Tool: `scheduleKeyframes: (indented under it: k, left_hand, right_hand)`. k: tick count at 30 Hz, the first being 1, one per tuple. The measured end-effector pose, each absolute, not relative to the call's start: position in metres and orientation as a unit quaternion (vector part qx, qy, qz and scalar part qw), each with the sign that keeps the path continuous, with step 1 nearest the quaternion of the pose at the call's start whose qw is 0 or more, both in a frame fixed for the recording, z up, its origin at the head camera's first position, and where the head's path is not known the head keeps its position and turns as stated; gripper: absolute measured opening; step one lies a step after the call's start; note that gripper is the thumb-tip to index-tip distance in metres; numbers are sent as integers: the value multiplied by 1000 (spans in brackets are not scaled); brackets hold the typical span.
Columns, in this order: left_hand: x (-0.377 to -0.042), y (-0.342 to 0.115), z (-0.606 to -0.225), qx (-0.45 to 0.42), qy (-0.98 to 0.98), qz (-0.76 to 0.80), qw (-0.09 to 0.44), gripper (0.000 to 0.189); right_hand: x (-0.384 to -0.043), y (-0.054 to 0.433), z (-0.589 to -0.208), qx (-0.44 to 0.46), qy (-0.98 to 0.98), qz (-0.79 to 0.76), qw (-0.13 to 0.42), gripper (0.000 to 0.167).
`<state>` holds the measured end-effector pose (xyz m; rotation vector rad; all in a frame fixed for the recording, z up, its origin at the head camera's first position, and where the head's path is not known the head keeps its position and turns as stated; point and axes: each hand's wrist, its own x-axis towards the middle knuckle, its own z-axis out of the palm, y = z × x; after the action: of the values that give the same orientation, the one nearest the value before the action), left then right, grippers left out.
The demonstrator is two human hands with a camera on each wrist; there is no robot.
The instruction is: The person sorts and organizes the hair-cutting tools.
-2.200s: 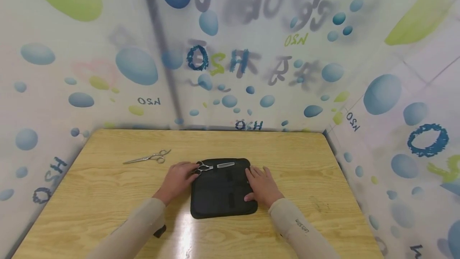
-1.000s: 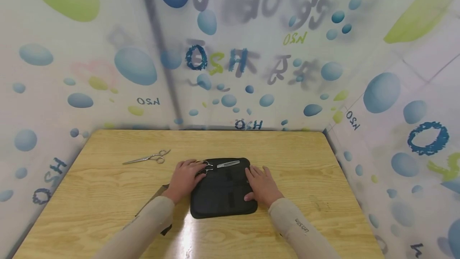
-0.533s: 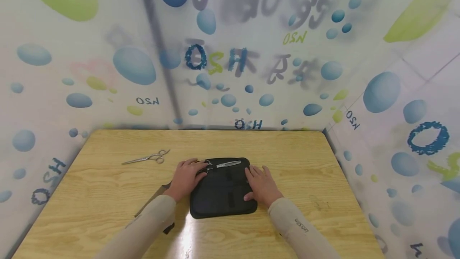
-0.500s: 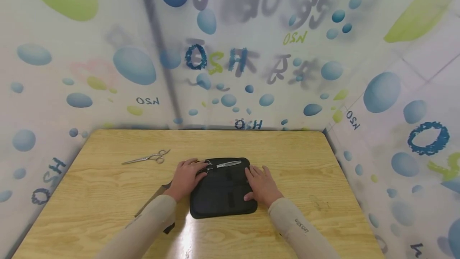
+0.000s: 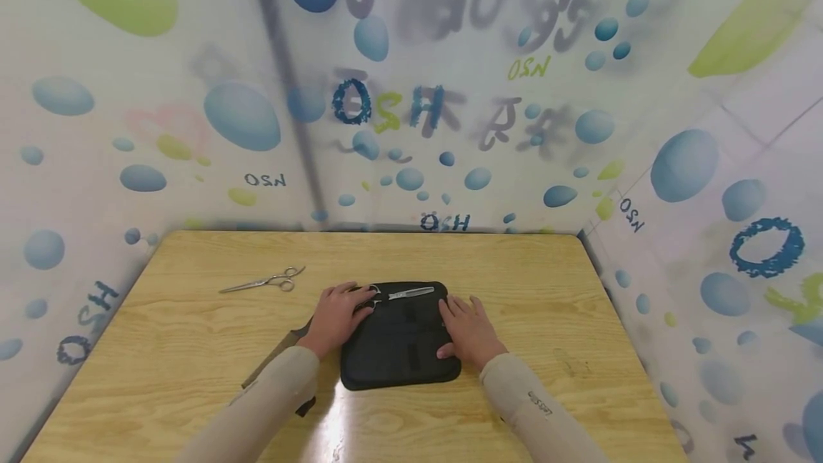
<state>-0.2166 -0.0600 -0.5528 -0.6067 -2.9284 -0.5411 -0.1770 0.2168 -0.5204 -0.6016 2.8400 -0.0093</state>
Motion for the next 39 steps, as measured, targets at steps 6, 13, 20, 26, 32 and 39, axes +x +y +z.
scheduleKeyframes:
  k: [6,13,20,26,32,39]
  left_hand:
    - [-216,-60,-551,-204,-963,-169,52,35]
    - [-216,-60,-551,-207,-963,-167,48,36]
    - [-216,-62,-550,-210,-961,-174,55,36]
    - [-217,-64,-548,-222,-959,-169,55,37]
    - [-223,-77,-540,-225,-955,-171,88,28]
    - [-231,-120,-530,-202,-957,-168,127,23]
  right_hand:
    - [-178,217,-522,-205,972,4,115,93]
    - [-177,218,-523,-210,971,0,116,92]
    - [-178,217,-521,-213,970,-4,115,91]
    - [-177,217,-521,-200,972,-7,124,92]
    - [-176,219,-521,-193,973,-26,125,92]
    - [-176,225,-526,-191,975,-51,106,94]
